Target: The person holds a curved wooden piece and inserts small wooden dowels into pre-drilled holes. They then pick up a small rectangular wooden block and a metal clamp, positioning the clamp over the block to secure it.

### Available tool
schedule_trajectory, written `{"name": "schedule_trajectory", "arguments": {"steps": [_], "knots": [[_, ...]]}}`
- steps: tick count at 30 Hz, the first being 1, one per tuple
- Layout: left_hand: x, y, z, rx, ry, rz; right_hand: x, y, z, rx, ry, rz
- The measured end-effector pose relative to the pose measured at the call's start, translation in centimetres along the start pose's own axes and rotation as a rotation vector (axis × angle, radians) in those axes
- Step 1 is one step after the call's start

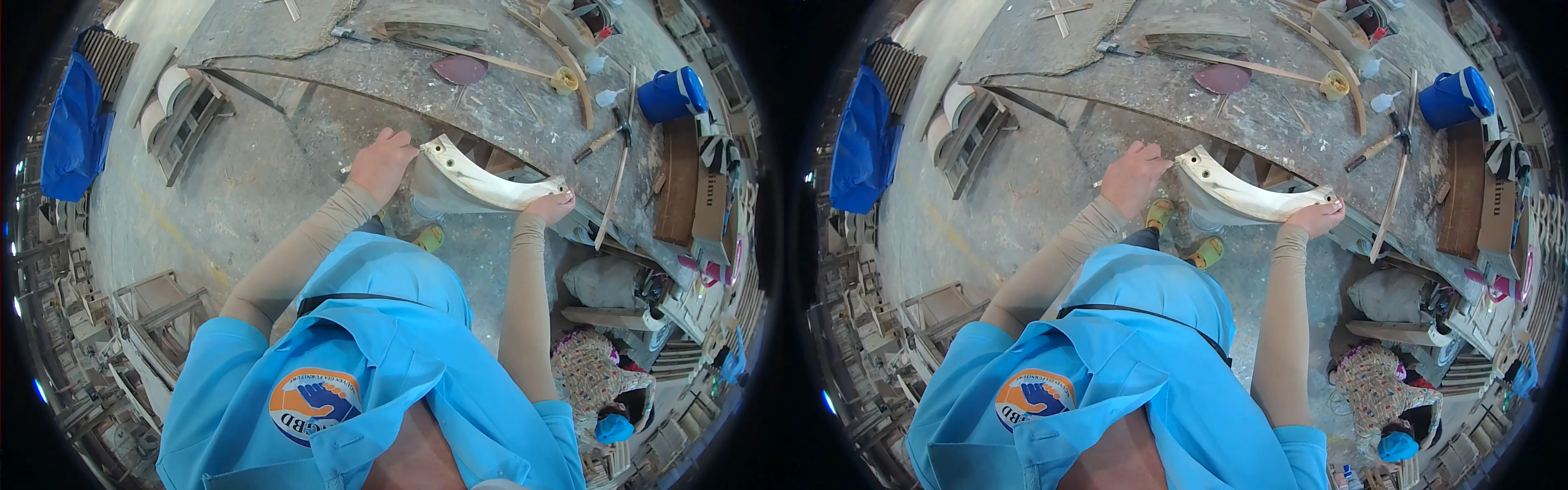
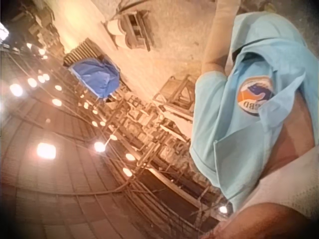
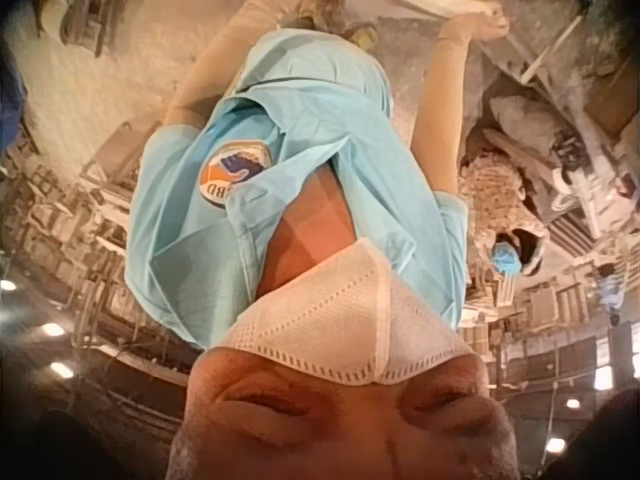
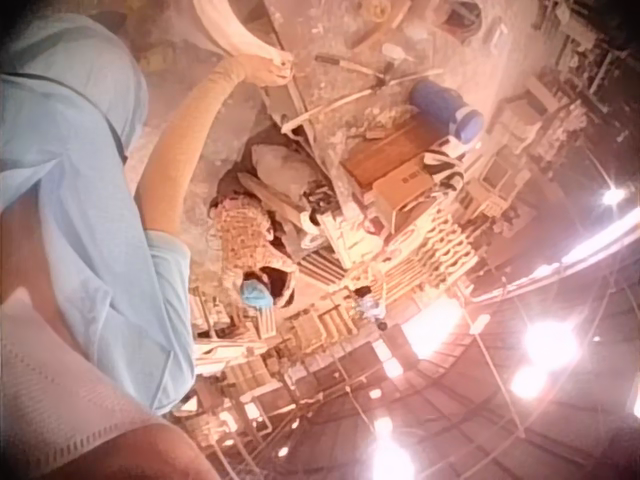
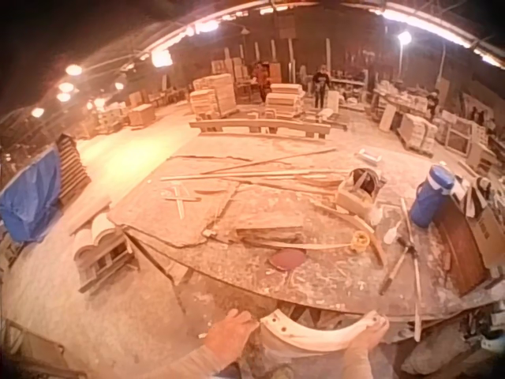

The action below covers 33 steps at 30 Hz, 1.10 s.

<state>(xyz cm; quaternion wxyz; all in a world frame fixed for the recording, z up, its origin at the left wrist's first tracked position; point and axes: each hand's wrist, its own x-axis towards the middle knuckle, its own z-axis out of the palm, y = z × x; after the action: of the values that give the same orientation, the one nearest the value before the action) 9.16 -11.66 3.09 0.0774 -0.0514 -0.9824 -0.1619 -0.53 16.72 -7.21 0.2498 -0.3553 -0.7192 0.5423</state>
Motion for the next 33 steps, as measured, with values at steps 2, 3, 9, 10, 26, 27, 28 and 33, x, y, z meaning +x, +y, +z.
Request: {"name": "schedule_trajectory", "arguments": {"steps": [2,3,9,10,26,27,28,33], "knots": [[0.2,-0.4,-0.4,-0.036,-0.050,0.024,-0.1,0.0,-0.1,-0.014,0.009,-0.005],[0.2,-0.6,-0.5,-0.053,-0.030,0.044,-0.2,0.0,0.1,-0.023,0.021,-0.009],[1.0,-2.4,-0.3,-0.126,0.061,0.175,-0.8,-0.7,0.2,-0.022,0.030,-0.020],[1.3,-2.7,-0.4,-0.132,0.048,0.191,-0.8,-0.7,0.1,-0.028,0.033,-0.029],[7.6,-9.1,-0.8,-0.200,-0.243,0.667,0.2,0.8,0.0,-0.247,0.108,-0.101],[8.0,-9.3,-0.8,-0.282,-0.256,0.650,0.2,0.6,0.0,-0.274,0.110,-0.087],[8.5,-9.3,-0.8,-0.364,-0.266,0.630,0.2,0.4,0.0,-0.301,0.111,-0.076],[10.6,-8.7,0.1,-0.469,-0.504,0.605,0.4,0.6,-0.2,-0.375,0.145,-0.083]]}}
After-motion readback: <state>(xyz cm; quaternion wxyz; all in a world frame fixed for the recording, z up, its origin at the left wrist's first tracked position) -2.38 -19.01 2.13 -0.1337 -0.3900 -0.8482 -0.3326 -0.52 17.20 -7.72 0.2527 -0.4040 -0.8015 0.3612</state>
